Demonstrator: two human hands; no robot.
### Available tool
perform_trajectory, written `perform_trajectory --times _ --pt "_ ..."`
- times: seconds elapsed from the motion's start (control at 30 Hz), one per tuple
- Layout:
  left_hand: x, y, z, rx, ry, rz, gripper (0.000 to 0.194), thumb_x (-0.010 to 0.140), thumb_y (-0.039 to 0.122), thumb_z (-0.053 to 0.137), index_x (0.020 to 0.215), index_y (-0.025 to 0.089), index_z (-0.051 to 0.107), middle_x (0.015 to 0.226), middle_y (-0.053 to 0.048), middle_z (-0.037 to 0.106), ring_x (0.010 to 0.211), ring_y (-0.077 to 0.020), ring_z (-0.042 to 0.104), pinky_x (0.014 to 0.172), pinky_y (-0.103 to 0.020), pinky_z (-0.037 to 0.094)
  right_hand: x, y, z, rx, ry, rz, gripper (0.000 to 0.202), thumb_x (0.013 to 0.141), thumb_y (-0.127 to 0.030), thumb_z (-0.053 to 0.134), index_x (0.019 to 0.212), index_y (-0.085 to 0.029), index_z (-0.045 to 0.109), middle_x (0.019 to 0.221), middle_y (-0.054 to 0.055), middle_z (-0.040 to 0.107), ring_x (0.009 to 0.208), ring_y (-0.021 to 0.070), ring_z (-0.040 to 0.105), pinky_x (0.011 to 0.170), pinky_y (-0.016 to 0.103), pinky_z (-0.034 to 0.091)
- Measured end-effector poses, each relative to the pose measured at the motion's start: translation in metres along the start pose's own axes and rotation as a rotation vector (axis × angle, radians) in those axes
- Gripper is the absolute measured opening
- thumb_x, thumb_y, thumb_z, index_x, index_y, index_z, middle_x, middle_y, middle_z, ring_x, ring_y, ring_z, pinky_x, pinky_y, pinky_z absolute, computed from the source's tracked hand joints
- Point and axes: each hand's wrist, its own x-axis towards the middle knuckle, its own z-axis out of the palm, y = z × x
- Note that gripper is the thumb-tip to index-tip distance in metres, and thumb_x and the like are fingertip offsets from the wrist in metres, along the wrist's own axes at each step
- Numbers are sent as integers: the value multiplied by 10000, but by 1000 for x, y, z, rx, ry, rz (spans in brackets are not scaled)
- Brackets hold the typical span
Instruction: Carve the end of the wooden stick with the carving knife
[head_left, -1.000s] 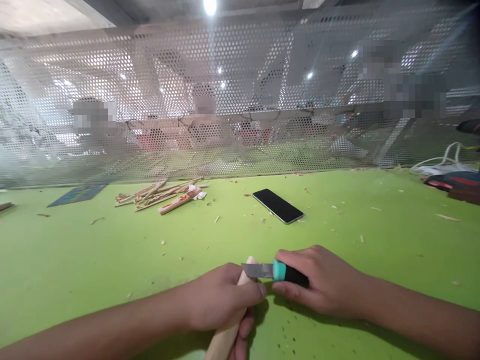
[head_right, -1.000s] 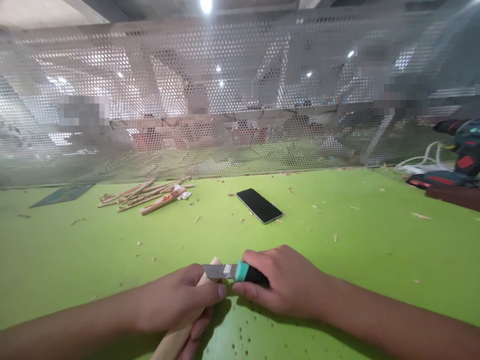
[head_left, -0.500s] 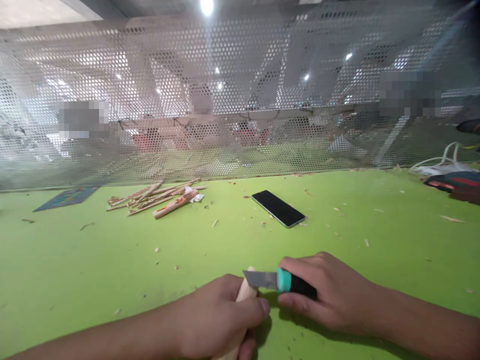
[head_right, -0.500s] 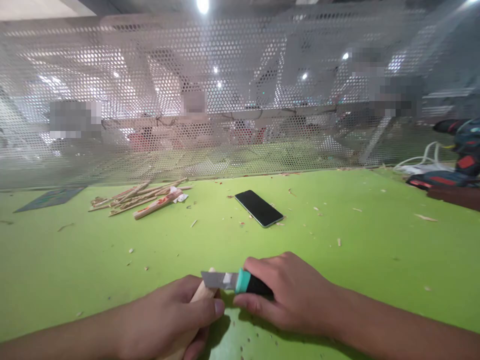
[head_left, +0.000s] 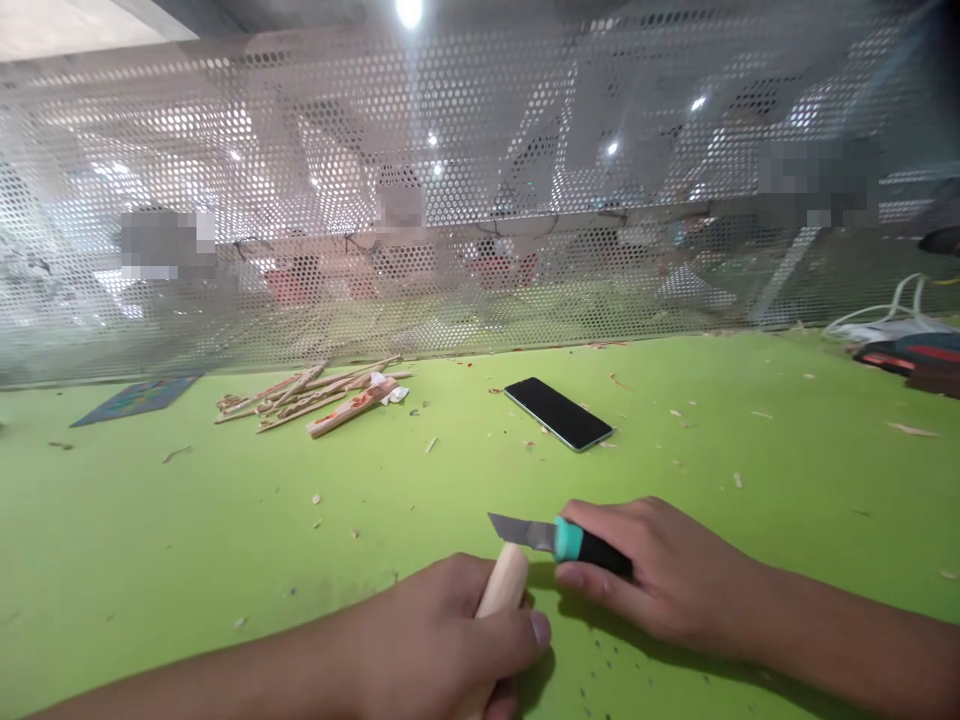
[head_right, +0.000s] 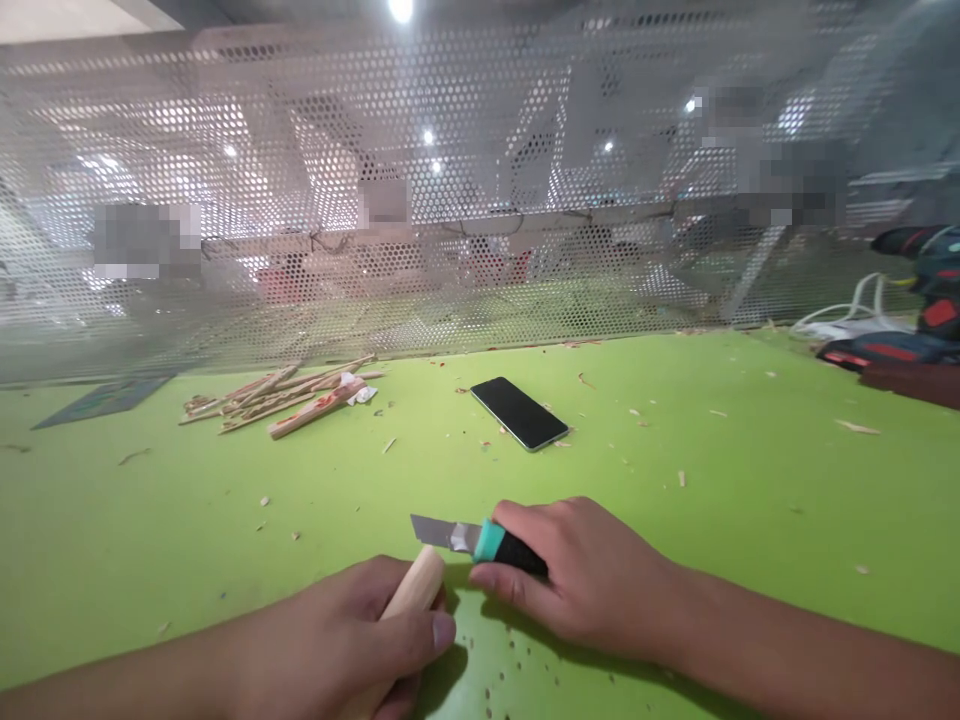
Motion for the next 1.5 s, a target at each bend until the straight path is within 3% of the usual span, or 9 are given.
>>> perform_trajectory --times 0.13,0.33,0.47,0.7,0.93,1.17,1.3,1.5 --pt "-1 -1 0 9 28 20 459 956 491 450 615 203 556 533 16 508 472 -103 426 531 -235 420 -2 1 0 17 12 -30 504 1009 -662 432 813 -208 532 662 -10 575 533 139 449 523 269 226" --pt "1 -2 1 24 44 -4 438 935 430 434 571 202 515 552 8 520 489 -93 447 519 -219 390 -3 1 1 26 -76 -93 481 992 -648 461 800 -213 533 630 -26 534 511 127 401 511 273 225" --pt "0 2 3 17 54 13 286 894 386 515 669 209 505 593 39 504 510 -86 423 497 -226 342 -2 2 2 9 -82 -95 470 991 -647 466 810 -219 536 652 -15 565 534 139 430 525 280 226" --pt "0 10 6 75 76 7 268 883 332 520 663 223 412 575 74 364 505 -74 311 455 -229 260 -6 5 7 -11 -68 -103 491 987 -669 460 799 -221 528 648 -8 569 536 151 447 527 288 214" --pt "3 -1 7 91 127 -8 254 900 381 526 713 222 462 614 58 396 539 -89 373 476 -244 299 -2 4 7 -4 -16 13 494 1000 -662 450 855 -208 578 706 21 635 561 175 521 535 278 227" --pt "3 -1 3 56 31 94 340 943 354 473 637 206 474 590 51 469 526 -80 398 497 -231 336 0 1 7 -57 -16 34 553 1015 -687 367 889 -197 590 735 45 666 590 203 560 551 280 225" --pt "4 -4 3 47 49 125 378 956 390 478 632 199 519 588 41 515 517 -80 437 504 -222 357 1 1 6 -60 -24 28 573 1013 -701 346 877 -195 577 718 38 650 572 195 541 546 280 219" --pt "5 -4 1 68 20 70 433 950 418 457 587 195 532 526 28 508 463 -80 444 510 -214 391 2 3 7 -46 -19 6 544 1008 -692 379 854 -201 556 700 21 631 556 180 504 542 278 216"
